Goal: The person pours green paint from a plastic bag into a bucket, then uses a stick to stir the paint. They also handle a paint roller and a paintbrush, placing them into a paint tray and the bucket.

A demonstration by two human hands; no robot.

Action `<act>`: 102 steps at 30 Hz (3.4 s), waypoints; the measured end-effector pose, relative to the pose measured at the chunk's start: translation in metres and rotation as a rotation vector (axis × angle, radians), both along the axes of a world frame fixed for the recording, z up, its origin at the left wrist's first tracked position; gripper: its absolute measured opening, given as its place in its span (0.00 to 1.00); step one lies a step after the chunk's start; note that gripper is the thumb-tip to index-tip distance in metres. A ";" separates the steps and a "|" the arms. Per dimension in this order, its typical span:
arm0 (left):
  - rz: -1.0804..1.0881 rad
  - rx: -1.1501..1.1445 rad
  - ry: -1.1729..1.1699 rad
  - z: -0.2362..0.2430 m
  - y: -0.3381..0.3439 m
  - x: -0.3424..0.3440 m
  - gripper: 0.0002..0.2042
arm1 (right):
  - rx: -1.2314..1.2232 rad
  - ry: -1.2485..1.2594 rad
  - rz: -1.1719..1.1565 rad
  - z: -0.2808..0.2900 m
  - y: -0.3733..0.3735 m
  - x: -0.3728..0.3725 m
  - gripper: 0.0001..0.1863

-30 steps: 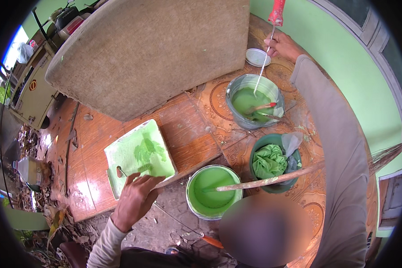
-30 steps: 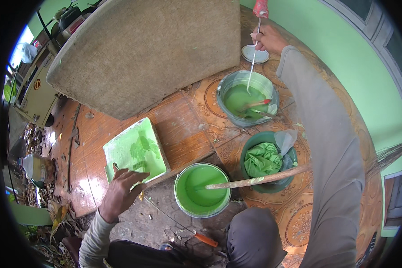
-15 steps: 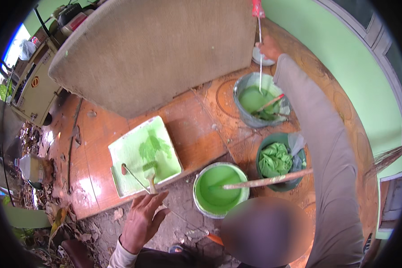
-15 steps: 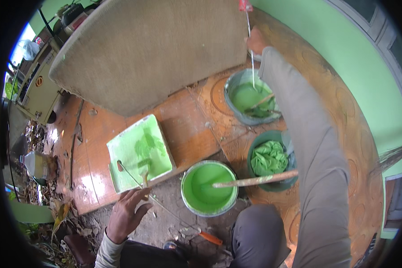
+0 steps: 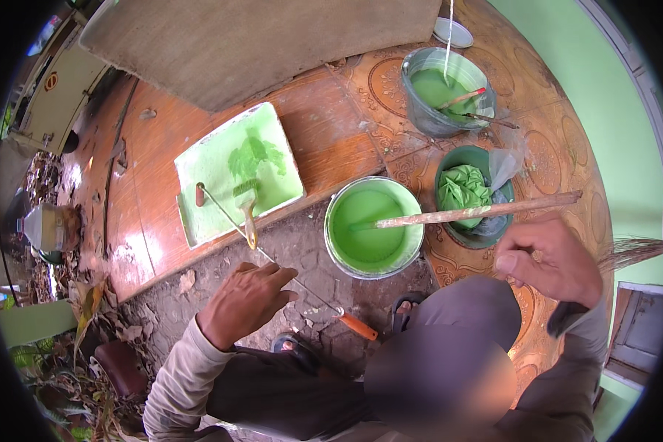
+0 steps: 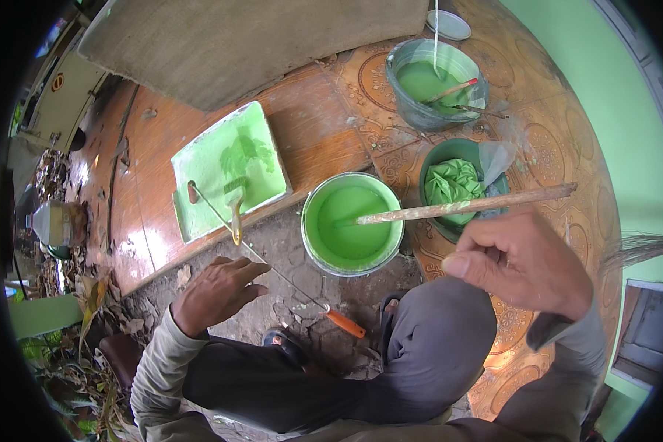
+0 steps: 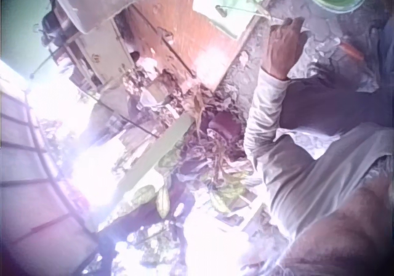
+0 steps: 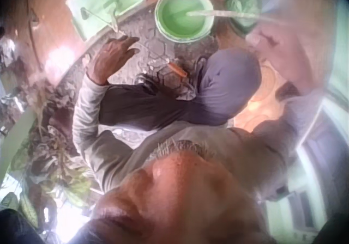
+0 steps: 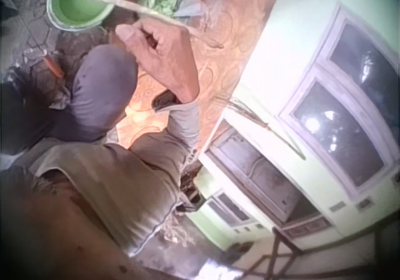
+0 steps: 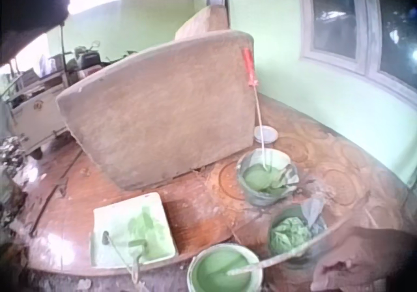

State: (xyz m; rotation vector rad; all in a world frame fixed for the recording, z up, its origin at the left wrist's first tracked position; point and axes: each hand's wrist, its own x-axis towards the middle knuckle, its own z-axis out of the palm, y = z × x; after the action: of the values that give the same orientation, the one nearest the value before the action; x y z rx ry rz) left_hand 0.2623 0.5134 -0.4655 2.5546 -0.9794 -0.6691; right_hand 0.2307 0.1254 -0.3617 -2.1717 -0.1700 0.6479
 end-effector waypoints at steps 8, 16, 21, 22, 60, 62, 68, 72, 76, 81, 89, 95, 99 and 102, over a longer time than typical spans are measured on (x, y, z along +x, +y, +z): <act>-0.070 0.033 0.127 0.015 0.003 -0.019 0.14 | 0.688 0.249 -0.679 -0.163 -0.012 -0.021 0.25; -0.104 0.065 0.158 0.022 0.011 -0.045 0.14 | 0.256 -0.057 -0.054 -0.116 0.036 0.045 0.17; -0.120 0.032 0.201 0.028 0.012 -0.045 0.14 | -0.049 -0.229 0.154 -0.091 0.054 0.063 0.15; -0.127 0.020 0.214 0.025 0.010 -0.043 0.14 | -0.028 -0.293 0.188 -0.097 0.050 0.062 0.14; -0.265 0.015 0.270 0.046 0.005 -0.076 0.11 | -0.075 -0.184 0.106 -0.086 0.065 0.047 0.14; -0.311 -0.029 0.242 0.064 0.002 -0.084 0.11 | 0.094 -0.052 0.050 -0.089 0.065 0.045 0.14; -0.253 -0.513 0.065 0.113 -0.006 -0.105 0.08 | -0.131 -0.333 0.043 -0.101 0.053 0.054 0.15; -0.139 -1.098 -0.301 0.137 0.032 -0.138 0.05 | 0.016 -0.047 -0.024 -0.079 0.065 0.051 0.14; -0.040 -1.311 -0.295 0.166 0.031 -0.162 0.22 | 0.174 -0.068 -0.107 -0.099 0.063 0.047 0.14; -0.279 -1.644 -0.380 0.186 0.008 -0.145 0.09 | -0.048 -0.165 -0.012 -0.088 0.063 0.056 0.15; -0.417 -1.698 -0.362 0.185 0.010 -0.144 0.13 | 0.143 -0.157 -0.090 -0.097 0.061 0.051 0.15; -0.386 -1.695 -0.237 0.193 0.001 -0.137 0.11 | 0.114 0.062 -0.021 -0.088 0.064 0.047 0.14; -0.329 -1.736 -0.207 0.188 -0.003 -0.138 0.10 | 0.123 -0.077 -0.054 -0.095 0.065 0.050 0.13; -0.370 -1.768 -0.180 0.190 -0.005 -0.138 0.10 | 0.017 -0.093 -0.041 -0.085 0.064 0.054 0.13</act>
State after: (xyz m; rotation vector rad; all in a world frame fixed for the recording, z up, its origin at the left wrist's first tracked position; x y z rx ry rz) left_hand 0.1245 0.5079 -0.2754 0.8612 -1.2091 0.3597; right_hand 0.2842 0.1899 -0.4466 -2.1842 -0.1790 0.5206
